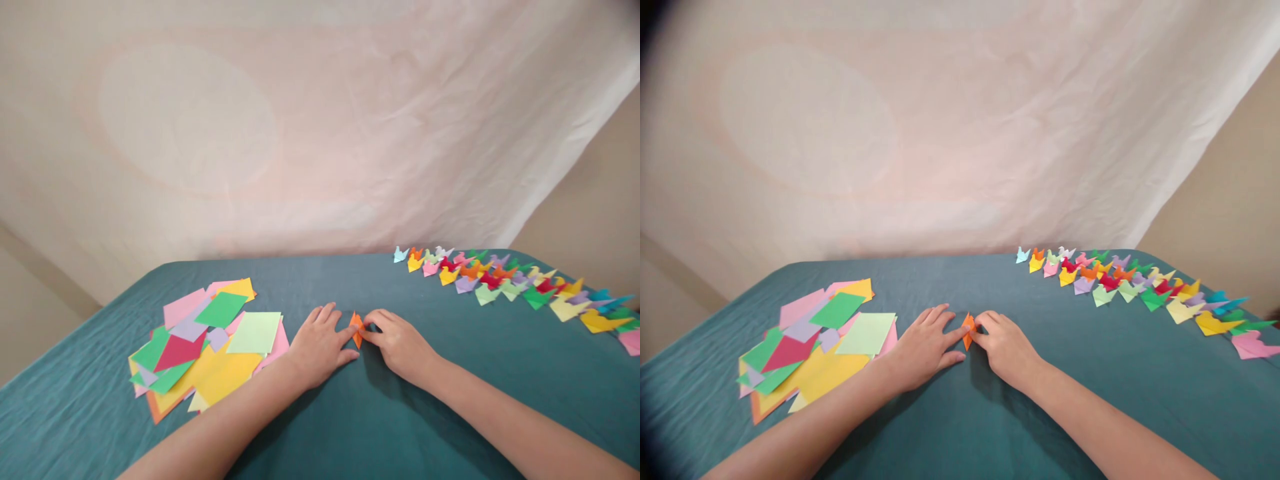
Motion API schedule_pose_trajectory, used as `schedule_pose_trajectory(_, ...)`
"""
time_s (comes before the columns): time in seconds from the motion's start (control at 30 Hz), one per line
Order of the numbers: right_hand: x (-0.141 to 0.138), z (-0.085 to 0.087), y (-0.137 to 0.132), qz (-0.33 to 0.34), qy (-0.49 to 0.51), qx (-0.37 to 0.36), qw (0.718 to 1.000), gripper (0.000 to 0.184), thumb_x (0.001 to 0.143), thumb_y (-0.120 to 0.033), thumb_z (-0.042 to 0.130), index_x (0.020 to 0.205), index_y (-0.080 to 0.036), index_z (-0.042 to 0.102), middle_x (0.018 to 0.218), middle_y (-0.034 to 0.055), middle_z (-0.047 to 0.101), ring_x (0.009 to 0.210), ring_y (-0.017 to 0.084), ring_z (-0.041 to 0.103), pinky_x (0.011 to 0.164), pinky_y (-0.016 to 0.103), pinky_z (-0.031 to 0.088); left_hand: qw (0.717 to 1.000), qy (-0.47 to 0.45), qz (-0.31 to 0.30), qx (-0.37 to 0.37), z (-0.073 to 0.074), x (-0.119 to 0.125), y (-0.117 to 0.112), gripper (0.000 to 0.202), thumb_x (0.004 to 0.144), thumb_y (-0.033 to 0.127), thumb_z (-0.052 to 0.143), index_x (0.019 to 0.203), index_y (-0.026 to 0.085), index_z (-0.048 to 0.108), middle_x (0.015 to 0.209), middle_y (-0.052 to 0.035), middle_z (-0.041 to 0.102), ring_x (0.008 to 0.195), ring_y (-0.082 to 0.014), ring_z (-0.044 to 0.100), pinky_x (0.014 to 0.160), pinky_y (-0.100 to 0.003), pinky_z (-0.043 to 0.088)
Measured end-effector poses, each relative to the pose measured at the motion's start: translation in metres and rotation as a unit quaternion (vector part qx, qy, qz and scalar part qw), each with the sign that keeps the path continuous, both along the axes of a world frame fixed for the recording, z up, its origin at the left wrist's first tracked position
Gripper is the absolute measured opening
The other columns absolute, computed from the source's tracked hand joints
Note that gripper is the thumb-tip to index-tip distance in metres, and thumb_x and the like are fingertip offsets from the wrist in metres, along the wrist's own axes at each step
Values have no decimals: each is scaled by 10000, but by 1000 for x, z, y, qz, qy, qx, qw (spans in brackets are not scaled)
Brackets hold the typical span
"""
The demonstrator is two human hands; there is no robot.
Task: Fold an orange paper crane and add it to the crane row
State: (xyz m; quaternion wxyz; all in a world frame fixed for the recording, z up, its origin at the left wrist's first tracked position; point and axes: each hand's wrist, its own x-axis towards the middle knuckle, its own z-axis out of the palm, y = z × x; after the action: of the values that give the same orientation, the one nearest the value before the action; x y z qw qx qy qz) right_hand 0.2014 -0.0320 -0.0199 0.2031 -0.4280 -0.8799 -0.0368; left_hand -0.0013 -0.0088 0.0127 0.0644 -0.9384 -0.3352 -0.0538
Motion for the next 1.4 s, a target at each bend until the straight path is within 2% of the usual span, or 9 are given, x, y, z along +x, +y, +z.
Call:
schedule_pose_trajectory(0.1, -2, -7, 2, 16, 32, 16, 999, 243, 877, -129, 450, 961, -210, 664, 956, 82, 589, 973, 206, 499, 798, 344, 457, 1000, -11, -12, -10, 0, -2, 2, 444, 847, 519, 459, 1220, 282, 490, 1219, -98, 495, 1241, -296, 339, 985, -456, 294)
schedule_pose_trajectory(0.27, -6, -7, 0, 24, 54, 28, 998, 257, 875, -104, 433, 951, -177, 668, 935, 88, 608, 984, 206, 502, 823, 340, 462, 999, -28, -31, -34, 0, -5, 7, 418, 857, 509, 447, 1200, 283, 522, 1217, -92, 490, 1249, -292, 324, 1001, -458, 291)
schedule_pose_trajectory(0.57, -6, -7, 0, 25, 40, 44, 998, 253, 892, -126, 429, 1005, -165, 651, 909, 88, 607, 966, 204, 507, 813, 347, 444, 988, -60, -82, -114, 1, -13, 23, 351, 899, 430, 411, 1212, 322, 526, 1260, -58, 451, 1252, -279, 316, 1024, -463, 294)
schedule_pose_trajectory(0.83, -6, -3, -1, 4, 3, 5, 1000, 216, 876, -133, 476, 1006, -169, 643, 919, 77, 593, 887, 186, 518, 790, 322, 417, 990, -72, -103, -60, -7, -15, 29, 350, 915, 411, 385, 1235, 333, 503, 1243, -49, 456, 1269, -256, 285, 1040, -436, 268)
schedule_pose_trajectory(1.2, -6, 0, -1, -8, 1, -33, 999, 227, 879, -143, 475, 994, -209, 660, 931, 60, 588, 882, 171, 527, 782, 301, 392, 998, -37, -46, -9, -13, -11, 28, 406, 925, 479, 294, 1287, 356, 429, 1291, -50, 427, 1281, -267, 256, 1018, -451, 266)
schedule_pose_trajectory(1.4, -6, 2, -1, -12, -6, -45, 999, 223, 877, -140, 476, 984, -211, 658, 943, 57, 590, 885, 177, 528, 776, 304, 388, 999, -24, -42, 2, -13, -11, 25, 437, 924, 495, 273, 1311, 335, 397, 1328, -58, 404, 1289, -267, 249, 1019, -447, 254)
